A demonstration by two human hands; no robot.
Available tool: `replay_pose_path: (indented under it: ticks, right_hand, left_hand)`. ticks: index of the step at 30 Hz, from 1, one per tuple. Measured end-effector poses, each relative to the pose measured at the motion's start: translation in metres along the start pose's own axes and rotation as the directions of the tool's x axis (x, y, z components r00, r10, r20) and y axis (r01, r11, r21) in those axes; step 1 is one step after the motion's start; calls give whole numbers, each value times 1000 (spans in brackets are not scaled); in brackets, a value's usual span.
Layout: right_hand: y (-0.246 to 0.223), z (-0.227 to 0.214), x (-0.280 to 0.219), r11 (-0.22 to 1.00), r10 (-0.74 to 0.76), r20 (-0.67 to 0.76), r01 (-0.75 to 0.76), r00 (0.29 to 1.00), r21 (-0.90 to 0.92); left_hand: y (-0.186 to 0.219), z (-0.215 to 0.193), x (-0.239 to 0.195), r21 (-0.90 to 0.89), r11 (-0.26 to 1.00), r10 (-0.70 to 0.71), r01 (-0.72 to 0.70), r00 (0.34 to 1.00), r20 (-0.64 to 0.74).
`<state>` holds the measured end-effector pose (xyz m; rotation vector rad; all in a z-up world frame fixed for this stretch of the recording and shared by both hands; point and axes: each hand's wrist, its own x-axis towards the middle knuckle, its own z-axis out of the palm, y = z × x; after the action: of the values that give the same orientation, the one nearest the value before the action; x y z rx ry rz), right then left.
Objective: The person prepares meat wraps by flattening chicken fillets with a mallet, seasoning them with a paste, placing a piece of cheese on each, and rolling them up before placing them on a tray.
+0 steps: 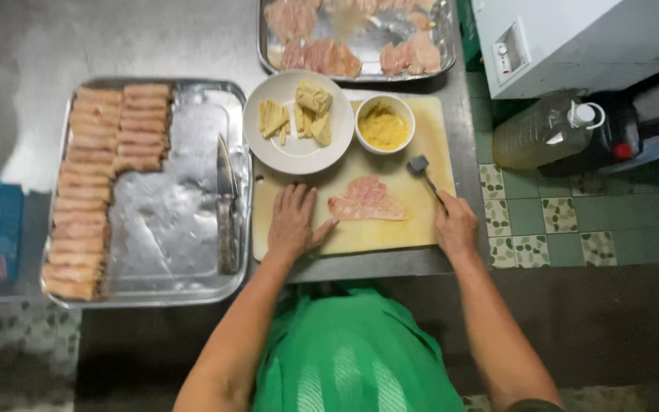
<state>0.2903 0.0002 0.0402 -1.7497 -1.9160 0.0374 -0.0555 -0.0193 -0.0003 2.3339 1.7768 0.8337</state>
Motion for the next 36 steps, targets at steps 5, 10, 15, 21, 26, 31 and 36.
replay_pose_path:
  ticks: [5, 10, 15, 21, 26, 31, 36]
  right_hand:
    - [-17, 10, 69, 987, -160, 45, 159, 986, 33]
    - [-48, 33, 169, 922, -340, 332, 381, 880, -67]
    - [-67, 61, 210, 792, -255, 709, 563, 657, -237]
    - [-39, 96, 210, 733, -484, 595, 669, 641, -123]
    - [-32, 107, 210, 699, -520, 573, 701, 633, -140]
    - [-45, 69, 205, 851, -504, 449, 512, 737, 116]
    - [-62, 26, 160, 910, -297, 490, 87, 819, 406]
  left_hand:
    - [5, -8, 8, 18, 1000, -18, 18, 1000, 17]
    - [12, -7, 8, 38, 998, -47, 46, 999, 19]
    - [13, -6, 8, 46, 996, -71, 70, 997, 7]
    - [15, -6, 7, 57, 992, -110, 109, 994, 14]
    - [15, -6, 8, 38, 994, -107, 106, 994, 6]
    - [12, -6, 6, 19, 996, -91, 91, 996, -27]
    - [8, -4, 2, -8, 998, -66, 66, 997, -45]
